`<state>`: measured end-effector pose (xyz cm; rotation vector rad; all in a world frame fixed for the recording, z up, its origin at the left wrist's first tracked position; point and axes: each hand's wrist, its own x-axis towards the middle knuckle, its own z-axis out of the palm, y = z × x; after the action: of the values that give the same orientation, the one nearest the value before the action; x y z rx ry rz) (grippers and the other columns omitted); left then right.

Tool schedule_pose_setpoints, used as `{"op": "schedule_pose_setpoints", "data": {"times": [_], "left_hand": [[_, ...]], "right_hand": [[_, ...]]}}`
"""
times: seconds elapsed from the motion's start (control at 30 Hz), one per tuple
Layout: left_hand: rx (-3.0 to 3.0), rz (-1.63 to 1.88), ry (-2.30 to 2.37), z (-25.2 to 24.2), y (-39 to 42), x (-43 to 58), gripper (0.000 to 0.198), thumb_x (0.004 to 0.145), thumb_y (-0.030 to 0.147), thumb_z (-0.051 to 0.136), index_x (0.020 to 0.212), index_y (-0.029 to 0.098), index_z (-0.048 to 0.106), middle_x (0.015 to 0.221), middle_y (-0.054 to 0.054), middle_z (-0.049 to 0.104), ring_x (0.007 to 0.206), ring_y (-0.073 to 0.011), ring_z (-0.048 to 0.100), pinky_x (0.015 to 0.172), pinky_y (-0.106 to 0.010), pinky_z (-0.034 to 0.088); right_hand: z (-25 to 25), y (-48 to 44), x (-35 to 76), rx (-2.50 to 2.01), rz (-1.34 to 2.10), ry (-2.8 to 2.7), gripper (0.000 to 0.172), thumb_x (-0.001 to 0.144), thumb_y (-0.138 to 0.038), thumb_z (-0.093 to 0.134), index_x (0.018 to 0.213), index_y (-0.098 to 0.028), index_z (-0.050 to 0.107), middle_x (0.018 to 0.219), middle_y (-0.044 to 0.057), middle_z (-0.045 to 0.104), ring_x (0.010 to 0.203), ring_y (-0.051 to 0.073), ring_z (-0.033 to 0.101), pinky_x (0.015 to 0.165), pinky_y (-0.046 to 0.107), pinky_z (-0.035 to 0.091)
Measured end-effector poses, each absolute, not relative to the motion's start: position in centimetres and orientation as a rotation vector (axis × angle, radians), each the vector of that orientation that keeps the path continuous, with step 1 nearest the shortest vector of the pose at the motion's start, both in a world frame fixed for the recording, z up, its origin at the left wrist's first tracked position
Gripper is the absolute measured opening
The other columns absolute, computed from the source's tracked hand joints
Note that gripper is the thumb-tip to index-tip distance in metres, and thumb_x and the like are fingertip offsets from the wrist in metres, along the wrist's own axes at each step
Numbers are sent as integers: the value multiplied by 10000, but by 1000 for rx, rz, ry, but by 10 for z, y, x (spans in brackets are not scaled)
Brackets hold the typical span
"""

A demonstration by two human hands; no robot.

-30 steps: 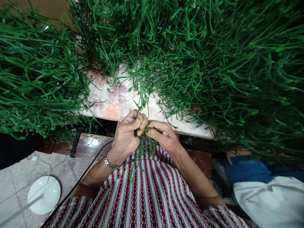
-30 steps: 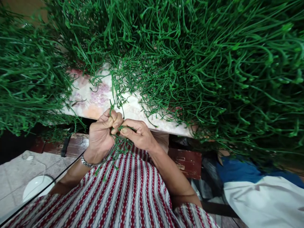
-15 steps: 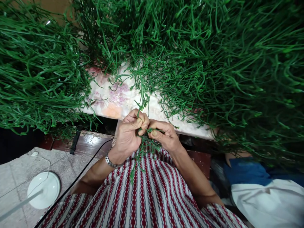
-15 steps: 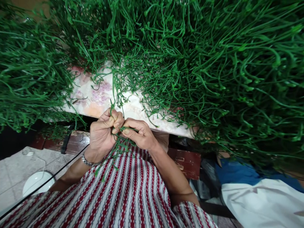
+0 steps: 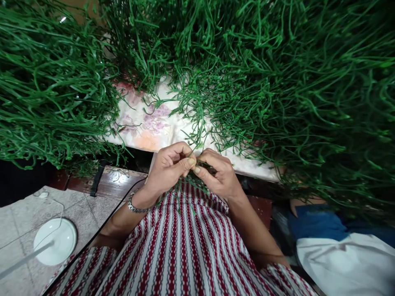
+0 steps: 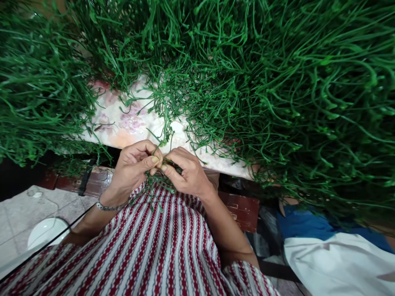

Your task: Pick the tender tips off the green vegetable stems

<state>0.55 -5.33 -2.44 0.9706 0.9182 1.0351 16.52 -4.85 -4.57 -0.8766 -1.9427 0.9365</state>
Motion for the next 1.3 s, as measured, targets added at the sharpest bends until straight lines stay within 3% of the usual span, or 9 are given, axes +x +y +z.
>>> {"op": "schedule_pose_setpoints", "data": {"times": [0.3, 0.5, 0.77, 0.93, 1.13, 1.3], "left_hand": [[496, 906, 702, -16, -47, 8, 217, 635, 192, 701, 607, 138, 493, 504, 23, 466, 420, -32, 338, 346, -140, 198], [405, 888, 666, -16, -46, 8, 236, 596, 183, 720, 579, 128, 491, 480, 19, 459, 399, -23, 328, 317, -121, 172], [423, 901, 577, -21, -49, 6, 185, 617, 180, 709, 609, 122, 534, 487, 24, 453, 391, -20, 308, 321, -115, 189], [519, 933, 600, -17, -47, 7, 199, 655, 207, 689, 610, 130, 511, 501, 23, 462, 384, -19, 299, 343, -134, 191], [743, 1198, 758, -20, -45, 14, 158, 705, 193, 658, 652, 145, 518, 573, 14, 531, 448, -49, 414, 432, -168, 309], [757, 1237, 776, -25, -46, 15, 162, 688, 189, 680, 640, 149, 531, 592, 8, 550, 559, -84, 492, 527, -192, 384]], "right_hand": [[-46, -49, 168, -655, 1467, -1751, 189, 862, -305, 498, 789, -151, 580, 709, 11, 521, 651, 105, 488, 644, 240, 407], [-46, -48, 169, -577, 1530, -1740, 123, 852, -242, 503, 773, -154, 536, 647, -27, 450, 564, 67, 401, 557, 195, 338], [-51, -44, 172, -437, 1676, -1649, 151, 843, -260, 522, 747, -145, 530, 634, -25, 454, 554, 66, 399, 537, 193, 327], [-47, -43, 175, -580, 1571, -1720, 207, 856, -329, 507, 745, -155, 524, 632, -22, 466, 548, 73, 408, 533, 201, 335], [-40, -52, 165, -1052, 1101, -1849, 123, 883, -290, 476, 899, -170, 496, 738, -1, 527, 651, 93, 475, 624, 209, 388], [-41, -60, 153, -1200, 915, -1845, 259, 847, -340, 547, 1031, -184, 452, 823, 13, 553, 699, 111, 515, 654, 223, 421]]}}
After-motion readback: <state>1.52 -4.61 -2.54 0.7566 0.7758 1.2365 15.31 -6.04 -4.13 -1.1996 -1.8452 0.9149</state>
